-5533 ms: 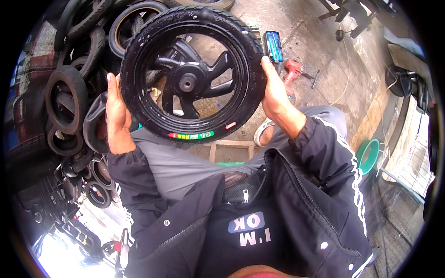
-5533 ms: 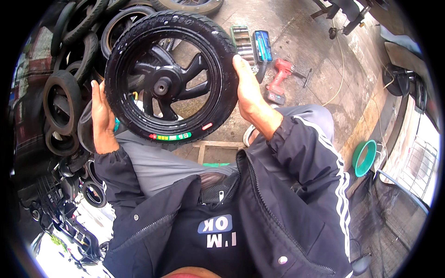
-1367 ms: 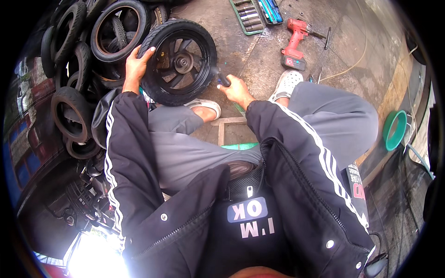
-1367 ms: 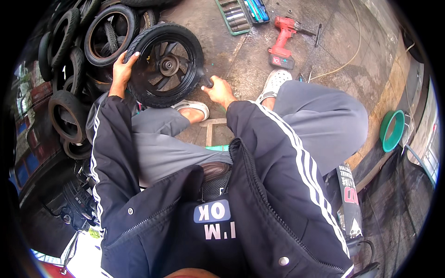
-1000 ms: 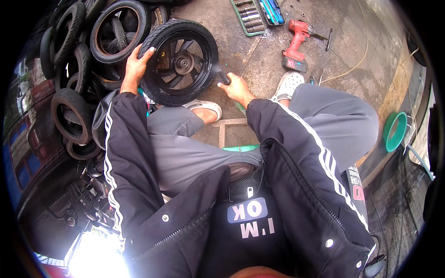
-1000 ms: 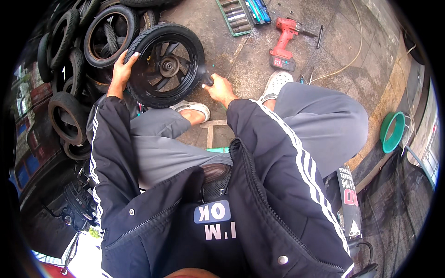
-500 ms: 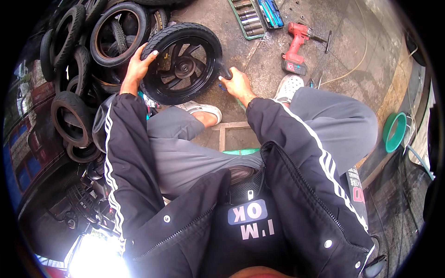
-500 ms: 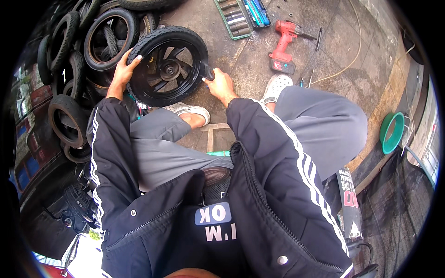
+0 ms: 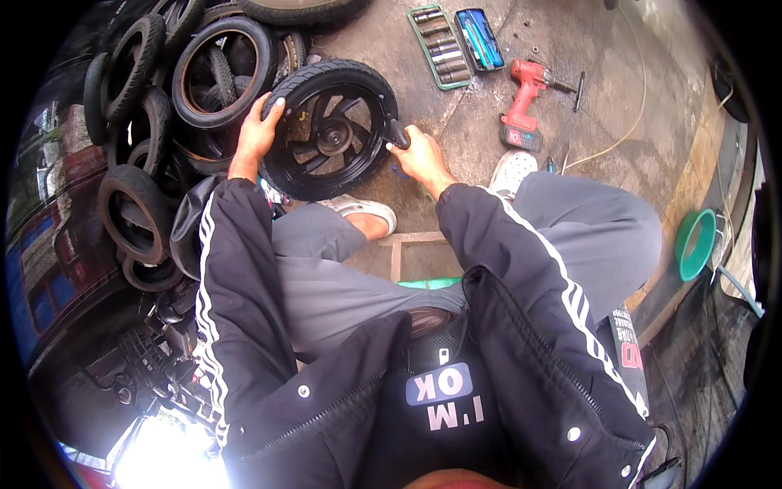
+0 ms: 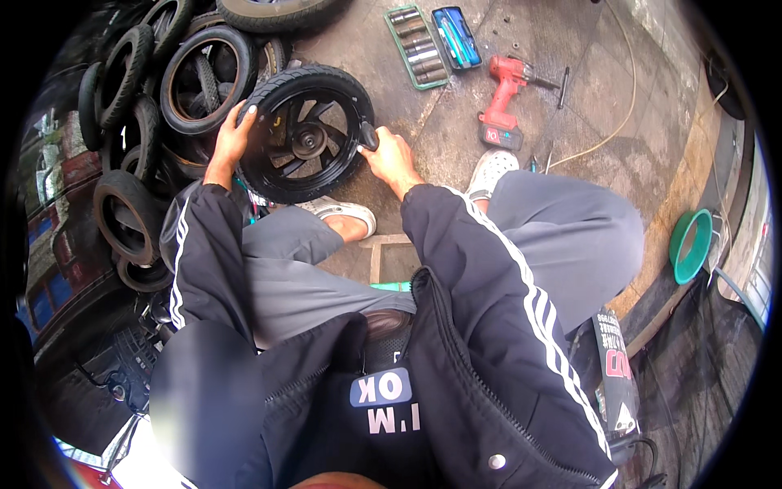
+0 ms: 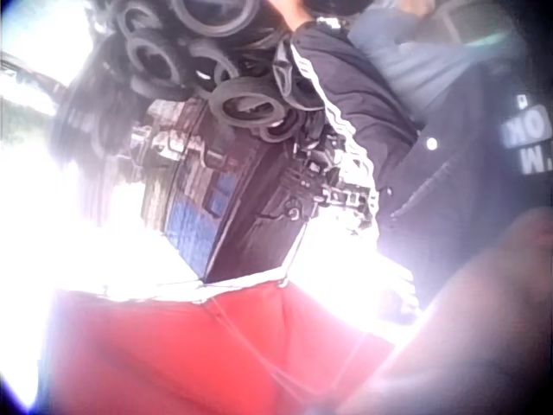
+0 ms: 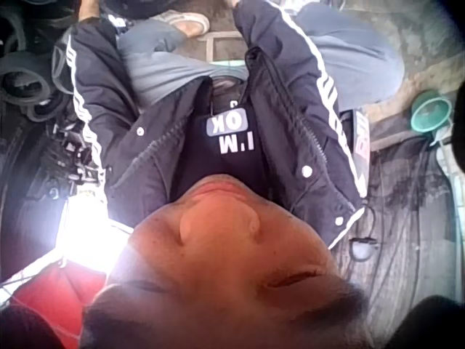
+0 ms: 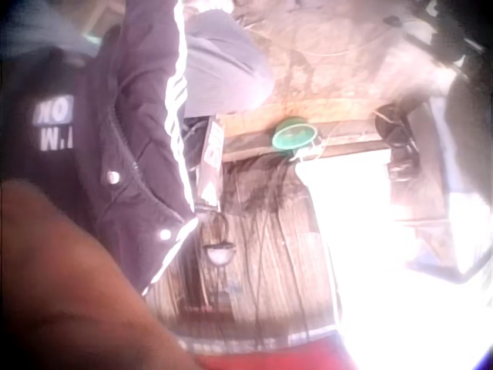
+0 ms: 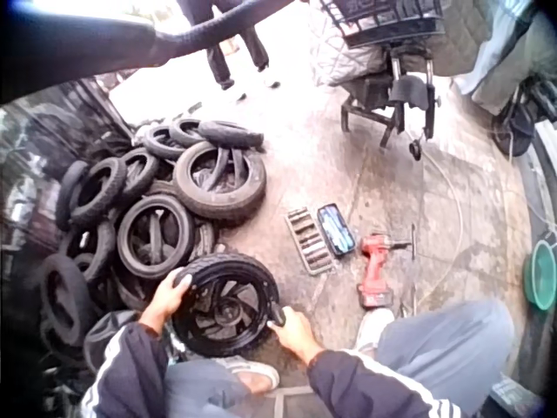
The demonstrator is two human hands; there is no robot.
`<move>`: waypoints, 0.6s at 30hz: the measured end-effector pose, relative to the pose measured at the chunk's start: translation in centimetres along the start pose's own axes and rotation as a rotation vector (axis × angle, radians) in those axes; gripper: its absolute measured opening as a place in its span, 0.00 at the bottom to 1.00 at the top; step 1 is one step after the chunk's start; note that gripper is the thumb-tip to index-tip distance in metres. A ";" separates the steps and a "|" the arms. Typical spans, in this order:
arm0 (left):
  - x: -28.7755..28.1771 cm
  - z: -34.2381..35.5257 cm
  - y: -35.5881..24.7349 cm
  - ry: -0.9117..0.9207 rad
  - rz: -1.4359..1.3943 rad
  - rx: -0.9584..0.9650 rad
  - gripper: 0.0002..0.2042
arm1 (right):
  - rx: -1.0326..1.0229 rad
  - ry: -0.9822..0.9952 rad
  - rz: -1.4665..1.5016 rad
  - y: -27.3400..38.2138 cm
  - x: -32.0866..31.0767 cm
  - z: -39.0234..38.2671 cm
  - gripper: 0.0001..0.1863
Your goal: The person uses a digital tire pressure gauge to check the pressure of a small tire, then uses a manual hand pump to inflate it. They repeatedly check the pressure and pump the tire, eventually lifting it to inspect the rim and tire before placing it on a scooter.
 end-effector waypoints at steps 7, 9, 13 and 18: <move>0.5 0.8 2.0 0.020 -0.053 0.003 0.34 | -0.248 -0.118 0.049 7.8 -1.7 1.6 0.21; 0.5 0.9 1.4 -0.003 -0.032 0.023 0.34 | -0.387 -0.088 0.058 10.7 -1.3 1.1 0.21; 0.7 1.2 1.5 0.026 -0.075 0.002 0.34 | -0.597 0.063 0.100 15.7 -0.1 -0.2 0.20; 0.7 0.5 1.2 0.014 -0.032 0.003 0.34 | -0.605 0.056 0.043 16.6 -0.3 -0.8 0.22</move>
Point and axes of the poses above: each hand's wrist, its own z-axis towards the middle knuckle, its own x-axis out of the palm, y = z × x, the point moved 9 cm from there along z, towards the middle knuckle, and after that the axes turned 11 degrees about -x, right-handed, at the moved point
